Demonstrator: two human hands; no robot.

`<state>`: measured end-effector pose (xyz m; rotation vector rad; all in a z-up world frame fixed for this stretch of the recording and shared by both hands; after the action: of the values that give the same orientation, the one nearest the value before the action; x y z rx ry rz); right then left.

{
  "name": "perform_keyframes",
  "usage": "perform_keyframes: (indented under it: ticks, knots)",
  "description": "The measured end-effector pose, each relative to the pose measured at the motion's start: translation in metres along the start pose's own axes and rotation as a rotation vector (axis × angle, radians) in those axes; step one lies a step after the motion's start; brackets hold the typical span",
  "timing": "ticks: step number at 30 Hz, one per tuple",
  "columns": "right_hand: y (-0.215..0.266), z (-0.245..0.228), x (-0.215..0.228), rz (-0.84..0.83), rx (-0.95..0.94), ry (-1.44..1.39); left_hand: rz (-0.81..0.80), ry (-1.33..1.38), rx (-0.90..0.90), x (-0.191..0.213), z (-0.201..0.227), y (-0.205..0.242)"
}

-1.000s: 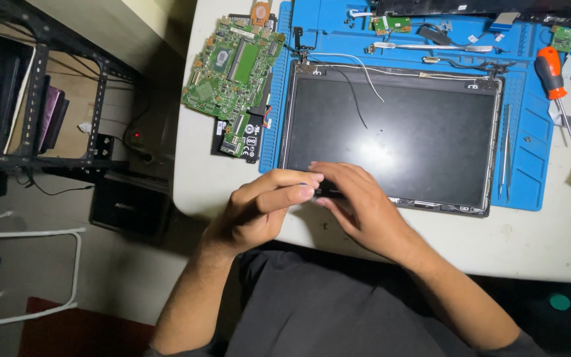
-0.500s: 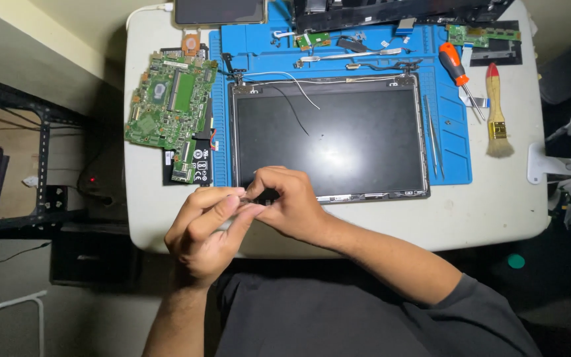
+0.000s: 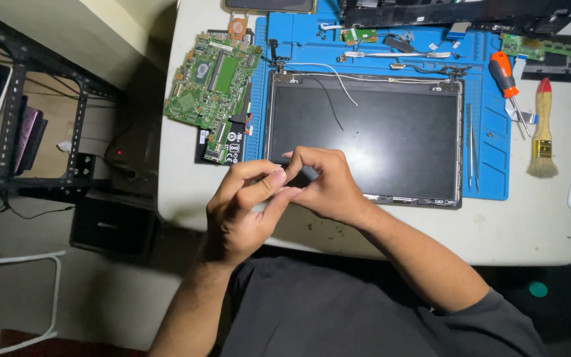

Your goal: The person assembles a laptop by connecting a small cable to the motherboard, attaching a bezel to the screen, and placing the screen into the laptop chassis. The person then uses a brush to clean the interior of the chassis.

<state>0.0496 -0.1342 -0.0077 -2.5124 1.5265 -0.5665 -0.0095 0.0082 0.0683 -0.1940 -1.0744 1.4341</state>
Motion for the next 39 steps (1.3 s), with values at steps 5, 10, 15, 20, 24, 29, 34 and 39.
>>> perform_keyframes:
  ticks: [5,10,15,20,24,29,34,39]
  knots:
    - [-0.015,-0.053,0.008,-0.238,-0.033,-0.011,0.021,0.039,0.012,0.005,0.002,-0.004]
    - [-0.008,-0.038,0.006,-0.190,0.028,-0.033,-0.027,0.117,0.019,0.004,0.010,-0.013]
    - [-0.006,-0.027,0.008,-0.106,0.042,0.071,0.075,-0.079,-0.035,0.000,0.004,-0.001]
    - [-0.012,-0.049,0.011,-0.259,0.079,-0.023,0.084,-0.064,-0.028,0.002,0.005,-0.006]
    - [-0.009,-0.041,0.011,-0.229,0.121,-0.103,0.058,-0.001,-0.021,-0.002,0.005,-0.007]
    - [-0.002,-0.025,0.012,-0.171,0.127,-0.124,0.013,0.103,-0.007,-0.003,0.007,-0.012]
    - [-0.002,-0.024,0.013,-0.121,0.094,-0.123,-0.039,0.142,-0.029,-0.003,0.004,-0.011]
    - [-0.004,-0.049,0.021,-0.125,0.056,0.039,-0.030,0.088,-0.086,-0.004,0.010,-0.011]
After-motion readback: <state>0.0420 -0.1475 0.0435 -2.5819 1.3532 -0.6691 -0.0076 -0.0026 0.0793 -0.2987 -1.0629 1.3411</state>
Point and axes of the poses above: each hand's wrist, its own y-axis away from the middle knuckle, its own x-axis out of the back of the hand, z = x × y, the point moved 5 cm from there along -y, towards the middle knuckle, and after that the axes turned 6 degrees about -z, right-handed, at the moved point
